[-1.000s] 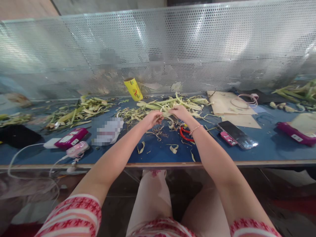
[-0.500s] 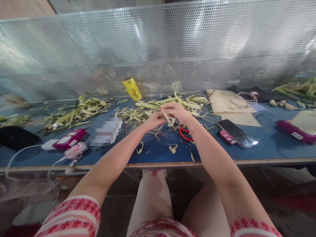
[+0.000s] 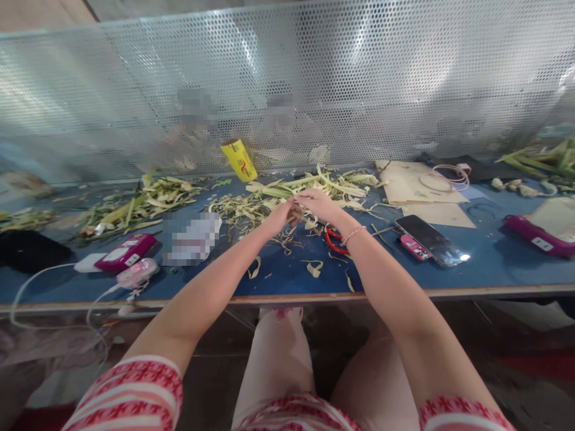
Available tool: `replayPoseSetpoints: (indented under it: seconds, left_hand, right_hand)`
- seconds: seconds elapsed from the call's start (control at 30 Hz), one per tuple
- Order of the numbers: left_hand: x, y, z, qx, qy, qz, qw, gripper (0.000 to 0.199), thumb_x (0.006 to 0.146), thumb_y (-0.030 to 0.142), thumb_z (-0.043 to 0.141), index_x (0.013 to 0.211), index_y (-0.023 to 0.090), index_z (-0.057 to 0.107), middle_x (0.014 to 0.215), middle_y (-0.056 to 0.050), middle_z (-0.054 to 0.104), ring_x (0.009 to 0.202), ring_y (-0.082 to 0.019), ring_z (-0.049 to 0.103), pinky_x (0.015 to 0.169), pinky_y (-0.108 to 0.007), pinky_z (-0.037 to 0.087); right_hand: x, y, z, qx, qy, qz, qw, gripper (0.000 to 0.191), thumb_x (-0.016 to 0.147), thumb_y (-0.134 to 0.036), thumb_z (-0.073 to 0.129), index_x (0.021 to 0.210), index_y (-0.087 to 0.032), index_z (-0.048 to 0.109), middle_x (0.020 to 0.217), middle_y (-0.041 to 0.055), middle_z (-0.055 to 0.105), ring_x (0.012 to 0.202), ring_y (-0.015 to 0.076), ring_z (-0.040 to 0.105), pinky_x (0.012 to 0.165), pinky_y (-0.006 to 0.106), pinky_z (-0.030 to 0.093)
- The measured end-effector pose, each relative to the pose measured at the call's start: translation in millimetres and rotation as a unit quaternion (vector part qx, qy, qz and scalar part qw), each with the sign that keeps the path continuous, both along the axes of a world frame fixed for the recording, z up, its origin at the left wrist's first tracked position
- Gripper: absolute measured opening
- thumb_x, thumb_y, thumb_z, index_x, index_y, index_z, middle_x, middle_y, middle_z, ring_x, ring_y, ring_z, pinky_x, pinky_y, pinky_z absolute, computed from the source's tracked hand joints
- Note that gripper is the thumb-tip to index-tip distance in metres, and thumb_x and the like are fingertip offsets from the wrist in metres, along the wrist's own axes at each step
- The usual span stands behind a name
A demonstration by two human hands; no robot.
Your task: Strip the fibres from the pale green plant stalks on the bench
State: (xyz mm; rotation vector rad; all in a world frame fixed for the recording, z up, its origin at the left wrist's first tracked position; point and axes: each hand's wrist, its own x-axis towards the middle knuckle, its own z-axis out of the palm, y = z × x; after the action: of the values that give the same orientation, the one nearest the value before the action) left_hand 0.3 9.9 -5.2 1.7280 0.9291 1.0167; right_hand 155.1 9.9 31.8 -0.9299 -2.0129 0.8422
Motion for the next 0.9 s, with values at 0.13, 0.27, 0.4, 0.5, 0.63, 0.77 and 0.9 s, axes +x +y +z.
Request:
replayPoseSetpoints:
  seconds: [0.13,0.27,0.4,0.5,0.63,0.77,0.9]
  left_hand:
    - [0,-3,5.2,0.005,0.058,0.054,0.997,0.052,0.095,0.038,0.030,0.057,0.015,0.055,0.047,-0.003,0.052,0.045,-0.011,0.046,0.055,-0.025,0.037]
    - [2,-11,15.4,0.021,0.120,0.121,0.985,0.052,0.093,0.028,0.032,0.046,0.016,0.051,0.041,-0.002,0.046,0.048,-0.013,0.048,0.059,-0.026,0.037]
    - [0,-11,15.4,0.047,0.115,0.126,0.984,0.044,0.091,0.025,0.035,0.050,0.017,0.050,0.042,-0.001,0.047,0.049,-0.014,0.046,0.056,-0.026,0.033]
    - [-1,-8,12.0,0.076,0.103,0.124,0.984,0.041,0.092,0.029,0.037,0.054,0.018,0.048,0.045,0.000,0.047,0.049,-0.013,0.045,0.056,-0.026,0.032]
    - [0,-8,11.2,0.074,0.063,0.104,0.990,0.042,0.092,0.038,0.040,0.056,0.018,0.050,0.045,0.000,0.047,0.048,-0.013,0.045,0.055,-0.026,0.033]
    - [1,-7,10.0,0.061,0.007,0.050,0.997,0.048,0.092,0.045,0.040,0.054,0.018,0.050,0.043,-0.001,0.045,0.046,-0.012,0.043,0.053,-0.026,0.034]
    - [2,-1,4.7,0.022,-0.031,0.009,0.999,0.043,0.091,0.037,0.042,0.056,0.016,0.053,0.046,-0.002,0.050,0.044,-0.011,0.044,0.053,-0.026,0.037]
  right_hand:
    - [-1,6,-4.7,0.084,-0.109,-0.118,0.983,0.023,0.086,-0.019,0.046,0.065,-0.015,0.055,0.067,0.0027,0.054,0.067,0.0138,0.047,0.066,0.028,0.033]
    - [0,8,-8.6,0.080,-0.183,-0.145,0.969,0.029,0.088,-0.023,0.045,0.062,-0.017,0.055,0.066,0.0044,0.056,0.067,0.0151,0.049,0.066,0.028,0.033]
    - [0,9,-8.9,0.064,-0.209,-0.159,0.963,0.031,0.085,-0.020,0.047,0.055,-0.018,0.054,0.061,0.0057,0.055,0.068,0.0172,0.051,0.066,0.029,0.033]
    - [-2,9,-9.3,0.003,-0.182,-0.150,0.972,0.036,0.085,-0.021,0.047,0.049,-0.018,0.051,0.053,0.0043,0.050,0.064,0.0169,0.051,0.065,0.030,0.034]
    - [-5,7,-12.3,-0.125,-0.043,-0.133,0.982,0.039,0.086,-0.028,0.051,0.049,-0.019,0.047,0.043,-0.0009,0.038,0.048,0.0113,0.038,0.051,0.027,0.028]
    - [-9,3,-12.6,-0.273,0.128,-0.088,0.949,0.030,0.084,-0.030,0.056,0.057,-0.019,0.050,0.042,-0.0046,0.037,0.040,0.0071,0.026,0.041,0.024,0.018]
    - [-11,0,-9.0,-0.299,0.241,-0.053,0.922,0.012,0.080,-0.024,0.061,0.069,-0.018,0.058,0.057,-0.0009,0.057,0.049,0.0089,0.047,0.045,0.022,0.035]
